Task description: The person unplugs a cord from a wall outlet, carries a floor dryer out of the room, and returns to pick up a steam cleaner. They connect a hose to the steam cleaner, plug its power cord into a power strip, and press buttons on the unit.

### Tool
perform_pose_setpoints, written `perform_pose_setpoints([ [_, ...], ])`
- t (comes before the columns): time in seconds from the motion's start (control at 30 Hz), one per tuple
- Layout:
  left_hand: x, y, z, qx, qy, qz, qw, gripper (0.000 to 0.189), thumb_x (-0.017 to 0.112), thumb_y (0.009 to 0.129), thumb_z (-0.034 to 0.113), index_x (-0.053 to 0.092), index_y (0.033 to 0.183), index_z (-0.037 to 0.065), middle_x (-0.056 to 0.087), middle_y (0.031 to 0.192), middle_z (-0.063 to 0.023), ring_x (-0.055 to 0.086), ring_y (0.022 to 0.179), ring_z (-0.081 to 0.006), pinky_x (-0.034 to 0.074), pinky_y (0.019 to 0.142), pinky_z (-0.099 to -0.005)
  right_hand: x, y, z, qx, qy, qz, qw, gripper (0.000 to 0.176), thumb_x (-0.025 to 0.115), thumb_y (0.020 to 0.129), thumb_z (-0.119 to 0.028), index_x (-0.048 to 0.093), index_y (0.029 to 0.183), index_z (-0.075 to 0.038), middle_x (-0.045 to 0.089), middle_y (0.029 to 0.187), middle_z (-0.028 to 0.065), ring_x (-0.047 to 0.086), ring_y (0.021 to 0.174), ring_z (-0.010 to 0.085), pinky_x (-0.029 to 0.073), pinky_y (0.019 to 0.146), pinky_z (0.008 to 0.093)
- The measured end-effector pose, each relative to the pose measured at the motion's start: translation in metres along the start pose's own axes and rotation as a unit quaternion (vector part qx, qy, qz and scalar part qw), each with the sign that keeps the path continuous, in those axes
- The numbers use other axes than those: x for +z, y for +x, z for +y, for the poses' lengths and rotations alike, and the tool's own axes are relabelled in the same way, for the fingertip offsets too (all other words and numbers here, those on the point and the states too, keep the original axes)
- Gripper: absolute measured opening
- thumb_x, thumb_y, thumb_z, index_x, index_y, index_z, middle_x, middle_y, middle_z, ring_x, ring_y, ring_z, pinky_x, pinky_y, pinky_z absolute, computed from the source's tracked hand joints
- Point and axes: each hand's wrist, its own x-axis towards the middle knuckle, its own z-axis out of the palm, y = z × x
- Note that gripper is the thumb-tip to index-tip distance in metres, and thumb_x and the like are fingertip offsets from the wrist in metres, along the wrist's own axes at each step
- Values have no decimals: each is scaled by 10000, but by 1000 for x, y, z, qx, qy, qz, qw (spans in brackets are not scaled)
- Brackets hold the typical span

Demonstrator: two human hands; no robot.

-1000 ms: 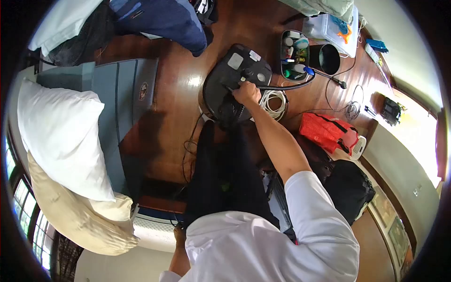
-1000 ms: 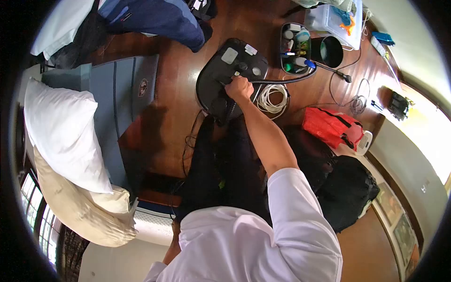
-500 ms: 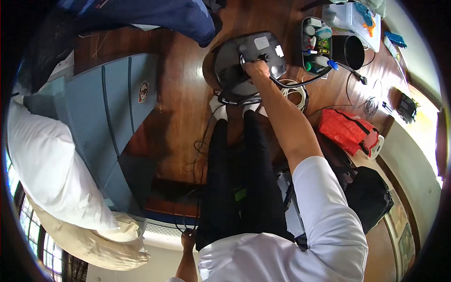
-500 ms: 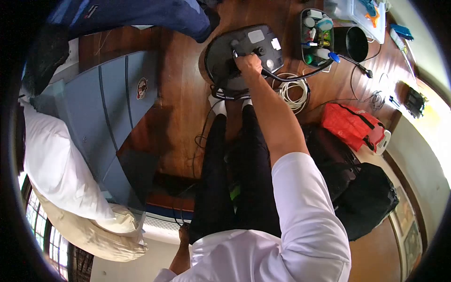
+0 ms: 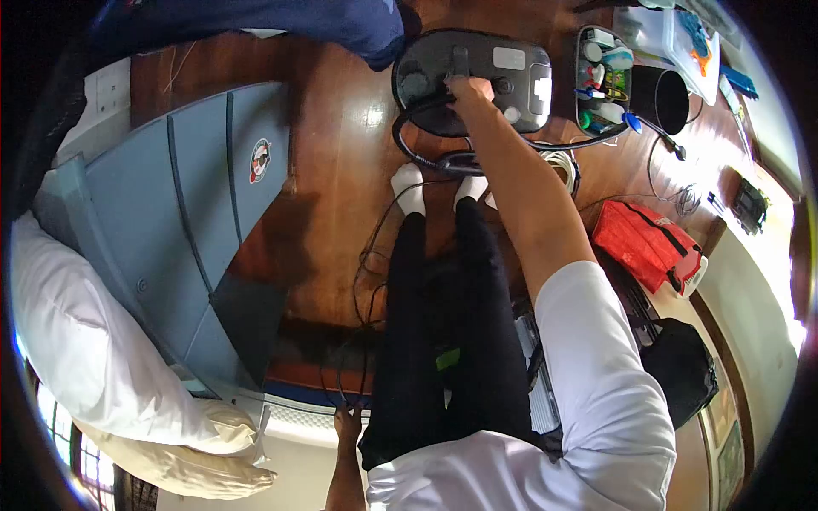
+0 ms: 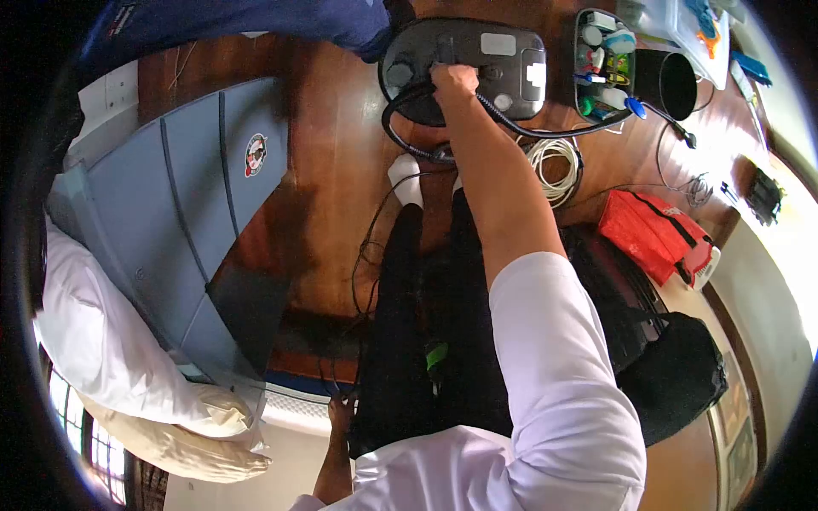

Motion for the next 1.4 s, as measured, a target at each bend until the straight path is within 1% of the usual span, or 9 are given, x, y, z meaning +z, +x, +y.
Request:
perform_pose_setpoints([
  [0.03, 0, 0, 4, 63, -11, 46, 997, 361, 783, 872, 337, 660, 901, -1, 701, 878, -209, 689, 865, -409, 534, 723, -505, 16, 32, 8, 45, 42, -10, 998, 338, 836, 841, -228, 730, 1122, -74, 745, 1070, 46, 709, 985, 153, 621, 814, 329],
  [0.07, 0, 9, 8, 19, 21, -1, 1000, 343, 775, 882, 326, 642, 869, 10, 689, 852, -191, 679, 818, -413, 523, 696, -518, 6, 29, 16, -222, -257, -32, 940, 379, 820, 835, -300, 723, 1069, -19, 750, 1076, 95, 725, 988, 189, 618, 776, 336],
  [0.2, -2, 42, 37, 67, 67, -22, 995, 249, 744, 907, 252, 657, 944, 21, 715, 882, -189, 683, 848, -426, 507, 738, -531, -11, -12, 8, -109, -51, -110, 987, 484, 770, 823, -405, 683, 1044, 18, 729, 1114, 197, 717, 1060, 294, 588, 890, 403],
  [0.33, -9, 99, 77, -31, 75, -58, 995, 316, 691, 912, 330, 702, 872, 17, 723, 821, -195, 716, 836, -397, 529, 705, -534, -35, -80, 36, -258, -91, 78, 959, 570, 713, 804, -297, 522, 1254, -3, 567, 1218, 271, 625, 1128, 481, 526, 983, 513],
  [1.0, 72, 447, 195, -190, 76, -22, 979, 354, 642, 943, 255, 653, 1140, -39, 667, 1234, -207, 660, 1061, -375, 500, 850, -505, -100, -120, 318, -367, -491, -272, 742, 113, 694, 829, -126, 793, 876, -102, 767, 968, 84, 744, 941, 254, 582, 760, 378],
  [1.2, 94, 444, 331, -180, 289, 124, 932, 1081, 658, 889, 555, 77, 1591, -26, -64, 1681, -209, -48, 1548, -404, 266, 1083, -706, -103, -148, 324, -415, -406, -281, 764, 138, 640, 852, -78, 756, 891, -15, 741, 903, 152, 740, 859, 293, 574, 730, 396],
  [1.27, 97, 417, 406, -37, 406, 103, 907, 1016, 528, 922, 656, 186, 1567, -50, 179, 1639, -281, 182, 1525, -417, 318, 1108, -632, -103, -170, 319, -431, -399, -241, 773, 137, 641, 858, -85, 756, 893, -18, 714, 897, 137, 729, 845, 262, 567, 715, 376],
  [1.33, 111, 390, 459, 313, 164, 64, 933, 626, 522, 987, 544, 648, 1134, -51, 690, 1052, -302, 663, 1014, -447, 491, 913, -501, -111, -193, 300, -422, -410, -281, 758, 152, 629, 858, -88, 755, 908, -21, 716, 941, 138, 719, 901, 233, 560, 709, 365],
  [1.4, 116, 327, 544, 262, 49, -298, 917, 598, 554, 1002, 518, 573, 1254, -24, 679, 1112, -261, 653, 1080, -397, 483, 936, -475, -111, -216, 298, -445, -367, -281, 767, 167, 620, 865, -99, 756, 939, -35, 718, 994, 132, 707, 927, 237, 556, 736, 382],
])
